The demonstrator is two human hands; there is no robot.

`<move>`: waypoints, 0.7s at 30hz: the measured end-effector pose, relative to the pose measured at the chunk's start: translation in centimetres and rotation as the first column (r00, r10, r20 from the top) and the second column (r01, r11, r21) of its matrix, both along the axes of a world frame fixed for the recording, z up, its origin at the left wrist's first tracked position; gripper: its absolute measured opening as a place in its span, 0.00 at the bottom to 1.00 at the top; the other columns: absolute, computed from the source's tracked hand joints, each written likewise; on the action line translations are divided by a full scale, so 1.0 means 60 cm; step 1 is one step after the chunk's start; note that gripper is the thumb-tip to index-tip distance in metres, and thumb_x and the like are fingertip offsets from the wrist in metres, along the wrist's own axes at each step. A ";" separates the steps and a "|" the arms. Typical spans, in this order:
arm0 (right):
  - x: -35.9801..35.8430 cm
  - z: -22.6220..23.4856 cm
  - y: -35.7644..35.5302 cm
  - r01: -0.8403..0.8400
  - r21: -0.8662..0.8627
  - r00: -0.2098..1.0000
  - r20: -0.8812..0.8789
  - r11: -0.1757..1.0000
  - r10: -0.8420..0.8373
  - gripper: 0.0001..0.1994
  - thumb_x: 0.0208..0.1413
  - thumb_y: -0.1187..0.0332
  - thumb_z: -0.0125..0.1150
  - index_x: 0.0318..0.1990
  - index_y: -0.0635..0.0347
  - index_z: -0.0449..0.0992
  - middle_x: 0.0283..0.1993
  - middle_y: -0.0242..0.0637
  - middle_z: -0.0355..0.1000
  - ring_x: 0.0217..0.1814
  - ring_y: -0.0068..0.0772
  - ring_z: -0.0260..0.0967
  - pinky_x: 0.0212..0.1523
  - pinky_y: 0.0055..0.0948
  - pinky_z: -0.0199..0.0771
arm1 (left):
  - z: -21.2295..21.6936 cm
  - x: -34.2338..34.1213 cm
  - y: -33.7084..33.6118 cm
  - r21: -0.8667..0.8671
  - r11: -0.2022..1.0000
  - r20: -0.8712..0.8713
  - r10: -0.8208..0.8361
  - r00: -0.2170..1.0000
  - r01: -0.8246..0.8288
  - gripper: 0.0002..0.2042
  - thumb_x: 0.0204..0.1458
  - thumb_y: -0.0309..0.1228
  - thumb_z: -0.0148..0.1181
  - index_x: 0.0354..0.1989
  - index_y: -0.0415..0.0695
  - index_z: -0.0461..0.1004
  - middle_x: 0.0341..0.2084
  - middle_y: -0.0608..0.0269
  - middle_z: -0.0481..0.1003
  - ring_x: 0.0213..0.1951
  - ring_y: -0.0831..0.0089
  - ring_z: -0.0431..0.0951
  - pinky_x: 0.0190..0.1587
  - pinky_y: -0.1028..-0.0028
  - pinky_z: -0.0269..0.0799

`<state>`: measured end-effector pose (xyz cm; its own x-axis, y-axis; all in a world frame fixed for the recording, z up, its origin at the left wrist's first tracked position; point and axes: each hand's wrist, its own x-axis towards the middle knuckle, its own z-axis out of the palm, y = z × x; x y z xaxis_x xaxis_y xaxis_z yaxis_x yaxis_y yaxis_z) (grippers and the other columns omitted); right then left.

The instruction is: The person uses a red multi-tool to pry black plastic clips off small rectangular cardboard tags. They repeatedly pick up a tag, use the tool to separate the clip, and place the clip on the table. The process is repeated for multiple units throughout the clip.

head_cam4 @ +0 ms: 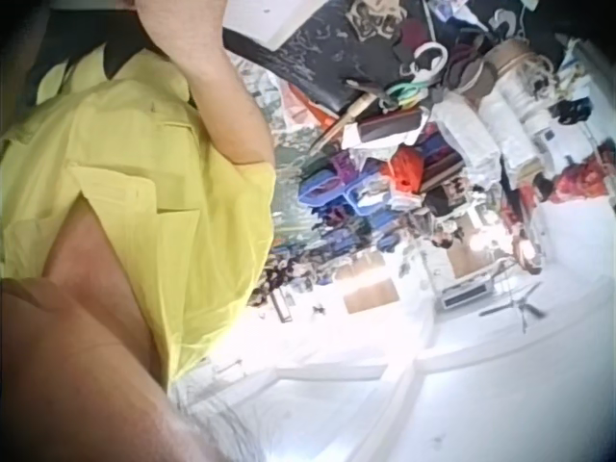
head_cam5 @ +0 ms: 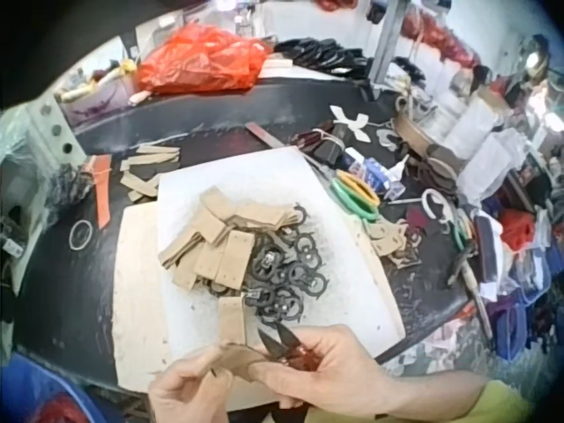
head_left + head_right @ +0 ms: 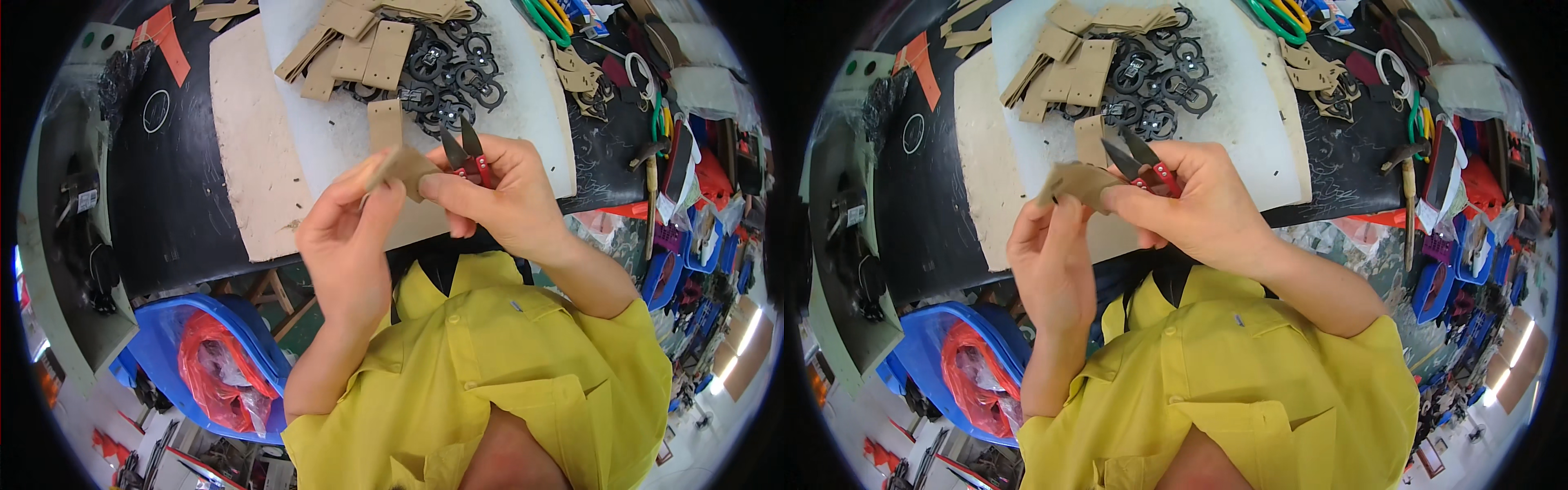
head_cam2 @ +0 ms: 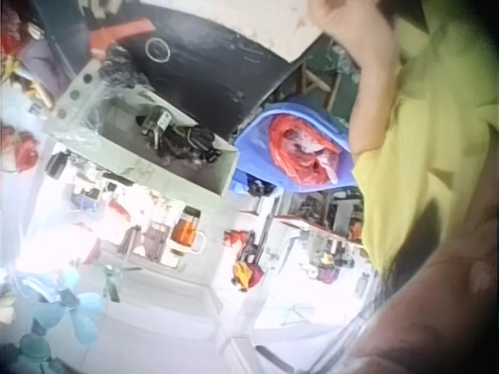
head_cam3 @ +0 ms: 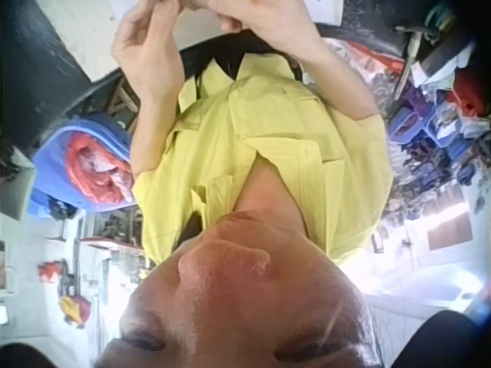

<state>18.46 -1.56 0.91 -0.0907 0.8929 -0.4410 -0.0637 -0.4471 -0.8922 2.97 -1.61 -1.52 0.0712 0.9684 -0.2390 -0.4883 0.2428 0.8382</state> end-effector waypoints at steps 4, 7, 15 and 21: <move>0.029 -0.005 0.000 -0.287 0.222 0.904 0.385 0.932 0.187 0.12 0.45 0.70 0.63 0.38 0.64 0.75 0.21 0.31 0.69 0.20 0.24 0.66 0.21 0.22 0.65 | 0.028 -0.035 0.007 0.034 0.965 -0.274 -0.242 0.931 0.261 0.13 0.49 0.20 0.57 0.43 0.29 0.71 0.35 0.52 0.75 0.34 0.71 0.76 0.39 0.74 0.73; 0.022 -0.007 -0.001 -0.375 0.515 0.740 0.667 0.771 -0.086 0.12 0.43 0.69 0.65 0.37 0.62 0.76 0.23 0.33 0.69 0.18 0.29 0.65 0.22 0.22 0.66 | 0.032 -0.034 0.016 -0.123 0.975 -0.402 -0.219 0.889 0.184 0.10 0.50 0.24 0.56 0.36 0.28 0.74 0.28 0.49 0.76 0.23 0.69 0.78 0.28 0.77 0.77; 0.050 -0.006 -0.020 -0.662 0.643 0.561 0.766 0.386 -0.315 0.14 0.36 0.72 0.65 0.35 0.60 0.77 0.26 0.29 0.69 0.19 0.24 0.65 0.16 0.21 0.63 | 0.024 -0.031 0.016 -0.178 0.978 -0.335 -0.161 0.928 0.106 0.10 0.51 0.25 0.56 0.35 0.28 0.74 0.30 0.48 0.76 0.25 0.67 0.79 0.27 0.77 0.78; 0.055 -0.012 -0.023 -0.674 0.604 0.522 0.797 0.426 -0.305 0.10 0.37 0.70 0.66 0.31 0.60 0.77 0.25 0.31 0.70 0.17 0.24 0.63 0.14 0.20 0.60 | 0.033 -0.023 0.013 -0.170 0.978 -0.336 -0.173 0.926 0.121 0.10 0.52 0.24 0.55 0.37 0.27 0.73 0.29 0.49 0.76 0.26 0.67 0.79 0.30 0.76 0.78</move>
<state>21.76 -2.93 0.18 -0.4183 0.7836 0.4593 0.7350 0.5892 -0.3358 1.59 -0.85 0.47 0.0977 0.9069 -0.4098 -0.1226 0.4197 0.8994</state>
